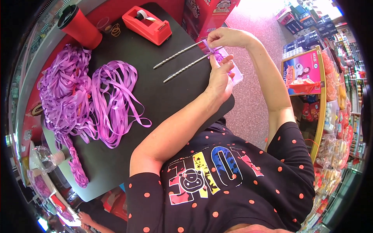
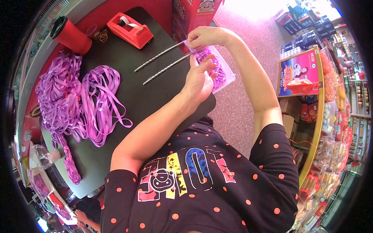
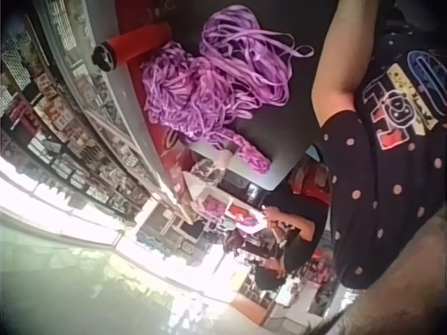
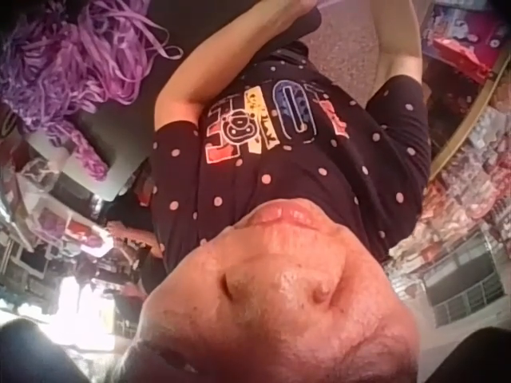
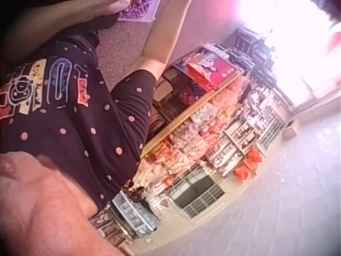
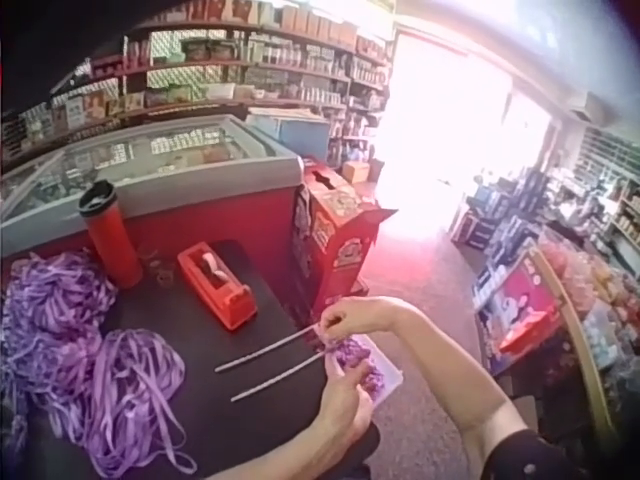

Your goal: Wrapping purple ribbon around parallel metal rods to create bows.

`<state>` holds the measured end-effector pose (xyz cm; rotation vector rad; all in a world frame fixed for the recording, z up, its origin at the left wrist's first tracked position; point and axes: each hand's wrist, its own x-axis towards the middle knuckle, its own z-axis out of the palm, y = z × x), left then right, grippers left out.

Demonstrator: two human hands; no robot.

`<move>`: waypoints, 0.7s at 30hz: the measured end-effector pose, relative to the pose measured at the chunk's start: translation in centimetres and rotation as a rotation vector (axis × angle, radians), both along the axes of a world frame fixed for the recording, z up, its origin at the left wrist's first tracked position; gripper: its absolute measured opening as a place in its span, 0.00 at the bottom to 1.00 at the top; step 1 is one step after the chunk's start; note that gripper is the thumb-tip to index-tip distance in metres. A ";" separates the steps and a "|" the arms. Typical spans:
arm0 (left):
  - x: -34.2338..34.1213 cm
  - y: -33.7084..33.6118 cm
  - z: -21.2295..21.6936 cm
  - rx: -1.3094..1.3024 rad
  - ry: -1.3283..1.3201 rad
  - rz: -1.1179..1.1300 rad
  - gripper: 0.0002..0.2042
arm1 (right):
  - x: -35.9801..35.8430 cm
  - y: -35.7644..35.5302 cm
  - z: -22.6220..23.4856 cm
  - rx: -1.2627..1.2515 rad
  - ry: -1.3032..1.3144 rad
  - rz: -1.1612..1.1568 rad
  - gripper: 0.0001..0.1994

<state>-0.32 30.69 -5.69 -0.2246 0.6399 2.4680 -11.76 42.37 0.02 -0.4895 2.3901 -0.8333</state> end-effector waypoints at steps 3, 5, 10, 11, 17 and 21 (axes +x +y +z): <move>-0.1 0.0 -0.1 -0.005 -0.005 0.002 0.27 | 0.0 -0.5 0.3 0.066 0.052 0.004 0.11; -0.1 0.0 -0.1 0.000 -0.012 0.004 0.27 | 0.1 -0.8 0.5 0.103 0.077 0.005 0.10; -0.1 0.1 -0.1 -0.002 -0.017 -0.002 0.29 | -0.1 -0.8 0.0 0.192 0.144 -0.016 0.14; 0.0 0.2 -0.1 -0.002 -0.017 -0.004 0.29 | -0.1 -0.5 -0.1 0.193 0.144 -0.018 0.14; 0.0 0.0 -0.2 0.010 -0.030 -0.004 0.32 | 1.4 -1.2 0.3 0.277 0.198 -0.098 0.17; -0.1 -0.1 -0.1 0.015 -0.020 0.002 0.35 | 2.4 -0.6 -0.9 0.182 0.313 -0.171 0.19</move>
